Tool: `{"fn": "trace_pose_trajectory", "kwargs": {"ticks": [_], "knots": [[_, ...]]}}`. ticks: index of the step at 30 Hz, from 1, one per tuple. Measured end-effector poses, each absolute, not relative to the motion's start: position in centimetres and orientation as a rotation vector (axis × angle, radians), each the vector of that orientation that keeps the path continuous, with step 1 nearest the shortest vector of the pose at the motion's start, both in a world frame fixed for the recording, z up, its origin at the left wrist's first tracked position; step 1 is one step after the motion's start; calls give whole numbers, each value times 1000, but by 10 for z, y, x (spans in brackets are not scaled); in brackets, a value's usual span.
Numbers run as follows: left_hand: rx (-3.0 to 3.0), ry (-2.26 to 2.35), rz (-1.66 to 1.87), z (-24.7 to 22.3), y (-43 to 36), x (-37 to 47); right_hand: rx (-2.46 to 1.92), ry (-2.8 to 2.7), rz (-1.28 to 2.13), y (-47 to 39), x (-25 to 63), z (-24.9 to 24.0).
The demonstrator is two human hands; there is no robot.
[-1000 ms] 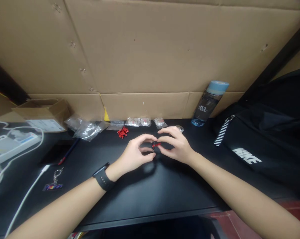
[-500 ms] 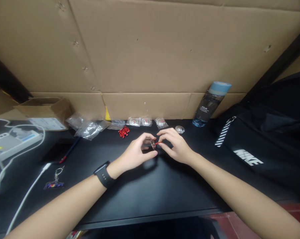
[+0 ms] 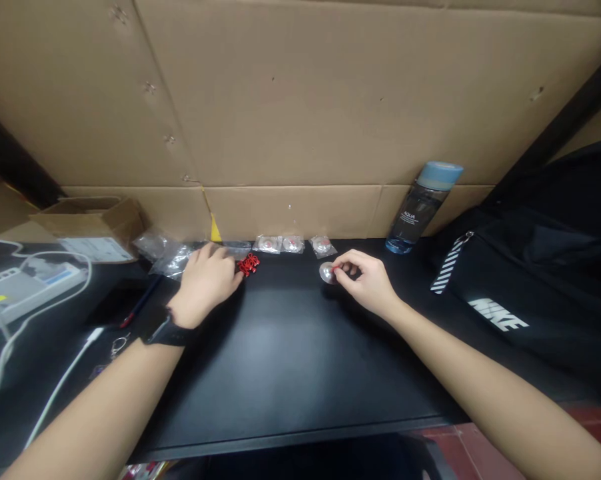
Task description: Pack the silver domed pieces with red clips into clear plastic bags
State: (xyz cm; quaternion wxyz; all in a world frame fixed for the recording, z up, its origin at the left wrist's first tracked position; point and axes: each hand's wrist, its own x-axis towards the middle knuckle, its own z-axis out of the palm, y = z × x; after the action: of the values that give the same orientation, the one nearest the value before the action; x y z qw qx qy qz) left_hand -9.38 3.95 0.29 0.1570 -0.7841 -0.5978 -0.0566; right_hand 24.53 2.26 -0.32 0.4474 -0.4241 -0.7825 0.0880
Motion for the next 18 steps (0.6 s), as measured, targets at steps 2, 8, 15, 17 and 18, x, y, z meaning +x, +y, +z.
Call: {"fn": "trace_pose_trajectory", "kwargs": {"ticks": [2,8,15,17,18], "knots": [[-2219,-1735,-92,-3,45,-104,-1061,-1943,207,26,247,-5],[-2227,-1762,-182,-12,51,-109,-1071,-1963,180,29,250,-6],[-2209,-1588,-417,13,44,-102,-1088,-1962,178,28,250,-5],[-2388,-1418,-497,19,39,-93,-1095,-1954,169,29,251,-4],[-2496,-1325,-519,21,36,-87,-1097,-1947,164,29,251,-4]]}}
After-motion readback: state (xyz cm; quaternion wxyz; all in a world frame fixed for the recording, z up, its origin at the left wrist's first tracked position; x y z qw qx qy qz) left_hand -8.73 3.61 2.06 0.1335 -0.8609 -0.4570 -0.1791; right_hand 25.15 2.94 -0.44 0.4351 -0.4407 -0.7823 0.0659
